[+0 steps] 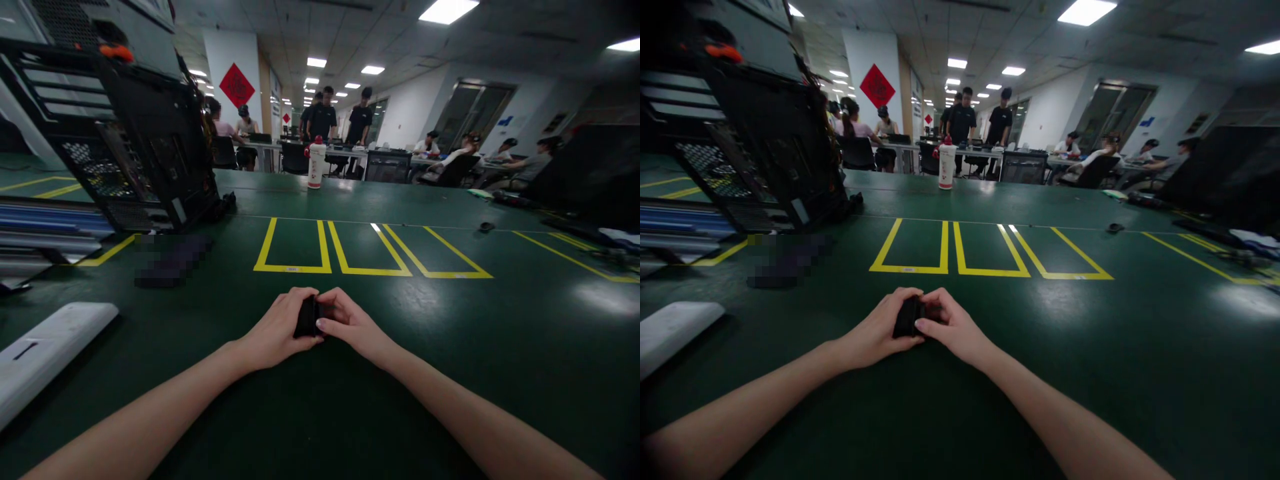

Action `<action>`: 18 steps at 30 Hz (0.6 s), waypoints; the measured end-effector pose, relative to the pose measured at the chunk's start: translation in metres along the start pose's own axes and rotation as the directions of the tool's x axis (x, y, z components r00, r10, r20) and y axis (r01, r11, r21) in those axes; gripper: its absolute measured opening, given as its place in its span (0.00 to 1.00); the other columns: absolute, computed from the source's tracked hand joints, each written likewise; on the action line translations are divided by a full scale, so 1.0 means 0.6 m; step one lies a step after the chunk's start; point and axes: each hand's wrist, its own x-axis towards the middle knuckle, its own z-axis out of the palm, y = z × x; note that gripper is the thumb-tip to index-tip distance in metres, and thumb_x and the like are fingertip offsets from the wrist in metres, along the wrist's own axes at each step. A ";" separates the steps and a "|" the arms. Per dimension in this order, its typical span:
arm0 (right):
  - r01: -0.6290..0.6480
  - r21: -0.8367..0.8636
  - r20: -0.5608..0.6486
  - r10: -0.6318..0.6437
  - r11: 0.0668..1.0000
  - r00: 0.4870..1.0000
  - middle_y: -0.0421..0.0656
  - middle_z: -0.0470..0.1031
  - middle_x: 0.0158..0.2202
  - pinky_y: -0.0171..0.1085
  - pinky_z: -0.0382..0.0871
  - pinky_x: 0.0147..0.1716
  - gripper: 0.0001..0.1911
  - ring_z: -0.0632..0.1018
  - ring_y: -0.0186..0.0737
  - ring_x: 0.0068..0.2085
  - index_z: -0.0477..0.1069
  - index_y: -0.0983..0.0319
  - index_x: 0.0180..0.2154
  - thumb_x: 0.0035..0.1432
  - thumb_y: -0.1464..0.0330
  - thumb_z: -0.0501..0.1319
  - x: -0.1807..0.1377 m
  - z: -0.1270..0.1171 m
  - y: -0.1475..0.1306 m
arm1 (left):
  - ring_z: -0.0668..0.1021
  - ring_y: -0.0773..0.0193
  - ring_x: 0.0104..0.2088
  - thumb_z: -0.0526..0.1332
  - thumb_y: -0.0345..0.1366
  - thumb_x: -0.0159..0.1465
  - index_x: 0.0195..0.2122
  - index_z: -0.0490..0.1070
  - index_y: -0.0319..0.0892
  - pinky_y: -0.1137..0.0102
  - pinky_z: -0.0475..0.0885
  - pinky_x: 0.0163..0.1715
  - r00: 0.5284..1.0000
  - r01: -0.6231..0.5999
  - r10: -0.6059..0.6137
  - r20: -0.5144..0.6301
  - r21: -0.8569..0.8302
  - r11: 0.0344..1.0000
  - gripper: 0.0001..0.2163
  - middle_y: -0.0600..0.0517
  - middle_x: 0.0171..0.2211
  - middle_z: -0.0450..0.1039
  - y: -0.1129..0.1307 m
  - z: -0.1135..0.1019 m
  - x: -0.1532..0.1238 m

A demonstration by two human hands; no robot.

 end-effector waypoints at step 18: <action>-0.002 0.019 -0.022 0.002 1.000 1.000 0.41 0.67 0.42 0.41 0.66 0.45 0.14 0.71 0.38 0.45 0.61 0.60 0.40 0.50 0.71 0.60 -0.006 0.005 -0.006 | 0.67 0.56 0.46 0.60 0.36 0.56 0.53 0.50 0.45 0.59 0.66 0.44 0.998 0.057 -0.056 0.026 -0.030 0.998 0.25 0.46 0.49 0.59 0.008 -0.005 -0.003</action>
